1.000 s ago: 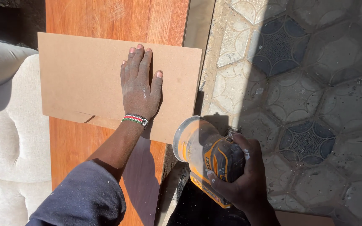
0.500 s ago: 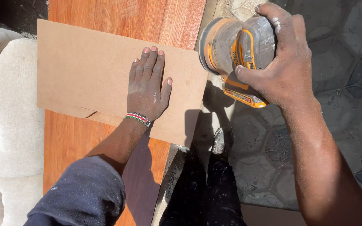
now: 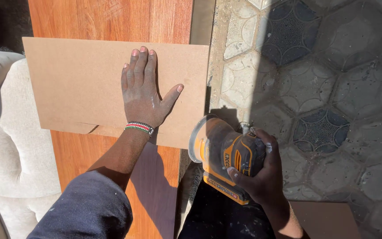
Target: The person uses a yellow and black cordless orbital sander to smooth the surface of a rectangular piece of light brown wood. They hold the wood steady with their left hand while moving the sander across the surface with their right hand, working on the edges and flat areas.
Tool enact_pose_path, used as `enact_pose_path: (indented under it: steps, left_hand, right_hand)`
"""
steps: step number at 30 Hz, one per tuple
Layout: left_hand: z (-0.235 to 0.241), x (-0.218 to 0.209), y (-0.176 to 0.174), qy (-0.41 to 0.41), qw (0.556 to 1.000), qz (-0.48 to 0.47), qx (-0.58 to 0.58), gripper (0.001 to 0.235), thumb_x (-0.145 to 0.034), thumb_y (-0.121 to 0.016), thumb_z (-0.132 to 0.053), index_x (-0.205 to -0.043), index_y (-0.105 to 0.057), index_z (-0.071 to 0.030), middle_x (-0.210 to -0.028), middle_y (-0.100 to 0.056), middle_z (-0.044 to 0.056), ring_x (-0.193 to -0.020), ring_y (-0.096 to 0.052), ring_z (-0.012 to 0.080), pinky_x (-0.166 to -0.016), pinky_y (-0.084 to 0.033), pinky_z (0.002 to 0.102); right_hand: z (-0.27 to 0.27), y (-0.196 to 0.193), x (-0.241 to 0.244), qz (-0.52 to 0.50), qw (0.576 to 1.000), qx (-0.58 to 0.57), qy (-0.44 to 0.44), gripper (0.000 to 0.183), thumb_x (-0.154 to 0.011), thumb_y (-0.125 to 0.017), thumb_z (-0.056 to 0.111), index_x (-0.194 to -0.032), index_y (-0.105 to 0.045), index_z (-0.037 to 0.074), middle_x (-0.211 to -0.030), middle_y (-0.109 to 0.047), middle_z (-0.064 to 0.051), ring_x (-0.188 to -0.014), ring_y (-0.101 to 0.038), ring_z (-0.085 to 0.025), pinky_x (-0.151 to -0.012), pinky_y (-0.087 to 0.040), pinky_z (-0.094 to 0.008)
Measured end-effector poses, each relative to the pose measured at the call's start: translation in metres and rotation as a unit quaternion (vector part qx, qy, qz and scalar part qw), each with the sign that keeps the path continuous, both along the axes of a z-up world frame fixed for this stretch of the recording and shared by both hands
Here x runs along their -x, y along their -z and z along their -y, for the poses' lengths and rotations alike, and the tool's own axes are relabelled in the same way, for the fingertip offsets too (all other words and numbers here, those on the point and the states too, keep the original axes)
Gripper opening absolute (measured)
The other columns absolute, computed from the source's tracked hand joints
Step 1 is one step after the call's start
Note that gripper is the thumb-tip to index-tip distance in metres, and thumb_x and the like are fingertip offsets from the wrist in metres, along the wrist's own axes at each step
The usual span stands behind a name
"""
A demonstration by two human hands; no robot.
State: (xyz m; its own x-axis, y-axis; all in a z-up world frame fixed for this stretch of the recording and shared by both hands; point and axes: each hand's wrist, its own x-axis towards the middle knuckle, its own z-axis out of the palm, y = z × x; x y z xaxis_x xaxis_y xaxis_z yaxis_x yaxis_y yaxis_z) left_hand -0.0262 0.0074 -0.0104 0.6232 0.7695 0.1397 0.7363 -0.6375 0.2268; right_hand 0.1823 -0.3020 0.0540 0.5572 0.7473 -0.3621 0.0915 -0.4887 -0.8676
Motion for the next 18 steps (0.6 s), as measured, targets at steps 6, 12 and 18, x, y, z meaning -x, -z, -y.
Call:
enact_pose_path:
  steps: [6,12,18]
  left_hand:
    - [0.026,-0.02,0.0,-0.129,0.989,-0.044,0.054,0.095,-0.123,-0.06,-0.073,-0.192,-0.034,-0.012,-0.2,-0.035,0.009,-0.187,-0.025,0.0343,-0.149,-0.022,0.068]
    - [0.029,-0.026,-0.004,-0.144,0.989,-0.03,0.016,0.084,-0.125,-0.064,-0.063,-0.189,-0.042,-0.013,-0.197,-0.042,0.008,-0.186,-0.032,0.0328,-0.15,-0.027,0.067]
    - [0.025,-0.016,0.002,-0.157,0.985,-0.014,0.076,0.092,-0.122,-0.068,-0.068,-0.192,-0.033,-0.02,-0.196,-0.028,0.007,-0.186,-0.017,0.0323,-0.151,-0.008,0.062]
  right_hand:
    - [-0.113,0.076,-0.085,-0.201,0.958,-0.203,0.035,0.1,-0.082,-0.085,0.023,-0.171,-0.041,0.018,-0.155,-0.054,-0.008,-0.133,-0.058,-0.018,-0.111,-0.059,-0.035]
    - [-0.106,0.066,-0.063,-0.339,0.916,-0.179,0.119,0.103,-0.083,-0.075,0.005,-0.178,-0.041,0.023,-0.14,-0.06,-0.01,-0.113,-0.067,-0.022,-0.081,-0.061,-0.035]
    - [0.002,0.055,0.009,-0.338,0.926,-0.035,0.163,0.115,-0.065,-0.092,0.01,-0.173,-0.053,0.017,-0.115,-0.073,-0.012,-0.109,-0.078,-0.023,-0.087,-0.072,-0.042]
